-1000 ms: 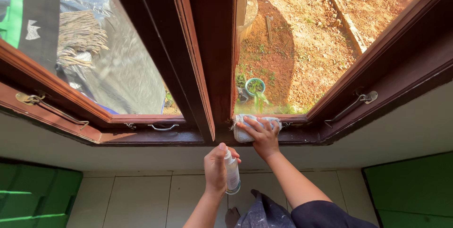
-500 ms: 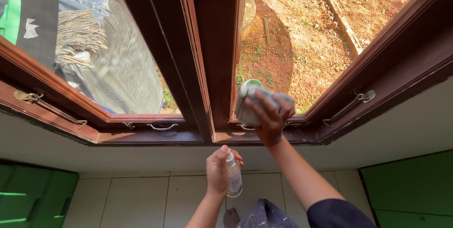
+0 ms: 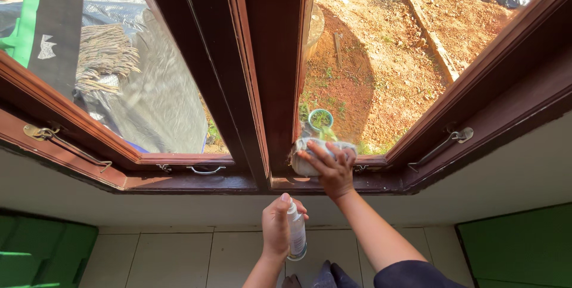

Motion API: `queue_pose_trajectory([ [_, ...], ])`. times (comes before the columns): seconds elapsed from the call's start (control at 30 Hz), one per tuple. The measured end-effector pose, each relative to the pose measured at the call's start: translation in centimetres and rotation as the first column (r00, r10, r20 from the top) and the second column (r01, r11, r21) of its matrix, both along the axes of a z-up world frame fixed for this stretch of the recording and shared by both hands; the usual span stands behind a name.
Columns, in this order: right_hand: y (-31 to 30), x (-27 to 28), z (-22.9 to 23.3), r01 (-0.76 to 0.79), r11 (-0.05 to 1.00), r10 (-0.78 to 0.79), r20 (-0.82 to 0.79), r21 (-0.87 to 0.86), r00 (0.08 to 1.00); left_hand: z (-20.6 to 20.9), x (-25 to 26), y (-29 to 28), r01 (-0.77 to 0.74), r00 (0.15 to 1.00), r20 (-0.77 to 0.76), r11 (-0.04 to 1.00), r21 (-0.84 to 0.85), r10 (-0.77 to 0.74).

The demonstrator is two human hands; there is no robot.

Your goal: The person cleans a window by spraying liquid from a bottle onto the glass and wiping the surface with a cloth.

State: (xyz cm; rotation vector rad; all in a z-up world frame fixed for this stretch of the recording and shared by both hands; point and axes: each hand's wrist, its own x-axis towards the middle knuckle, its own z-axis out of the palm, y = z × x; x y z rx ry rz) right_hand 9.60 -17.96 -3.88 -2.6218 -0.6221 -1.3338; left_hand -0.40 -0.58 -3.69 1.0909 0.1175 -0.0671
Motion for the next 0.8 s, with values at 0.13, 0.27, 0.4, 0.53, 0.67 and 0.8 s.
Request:
queue_pose_trajectory([
  [0.13,-0.4,-0.2,-2.1,-0.026,0.999,0.024,-0.088,-0.019,0.996,0.1,-0.1,-0.5,0.016,1.0,0.014,1.0,0.005,-0.016],
  [0.27,-1.0,-0.7,-3.8,-0.069,0.993,0.049,-0.199,-0.095,0.979,0.7,0.1,-1.0,0.036,0.999,0.009,0.999,-0.002,-0.036],
  [0.4,-1.0,-0.9,-4.6,-0.039,0.997,0.012,-0.355,-0.069,0.935,1.3,0.0,-1.0,0.026,1.0,0.01,1.0,0.009,-0.026],
  [0.53,-1.1,-1.0,-4.6,-0.044,0.997,0.019,-0.392,-0.057,0.92,1.5,0.1,-0.8,0.038,0.997,0.065,0.999,0.014,-0.039],
  [0.67,-0.6,-1.1,-3.5,-0.028,0.999,0.007,-0.418,-0.045,0.908,1.4,0.1,-0.9,0.007,0.998,0.058,1.0,-0.005,-0.007],
  [0.8,-0.5,-2.3,-0.7,-0.118,0.992,0.128,-0.314,0.049,0.941,0.9,-0.3,-0.9,0.017,0.999,0.047,1.0,-0.016,-0.016],
])
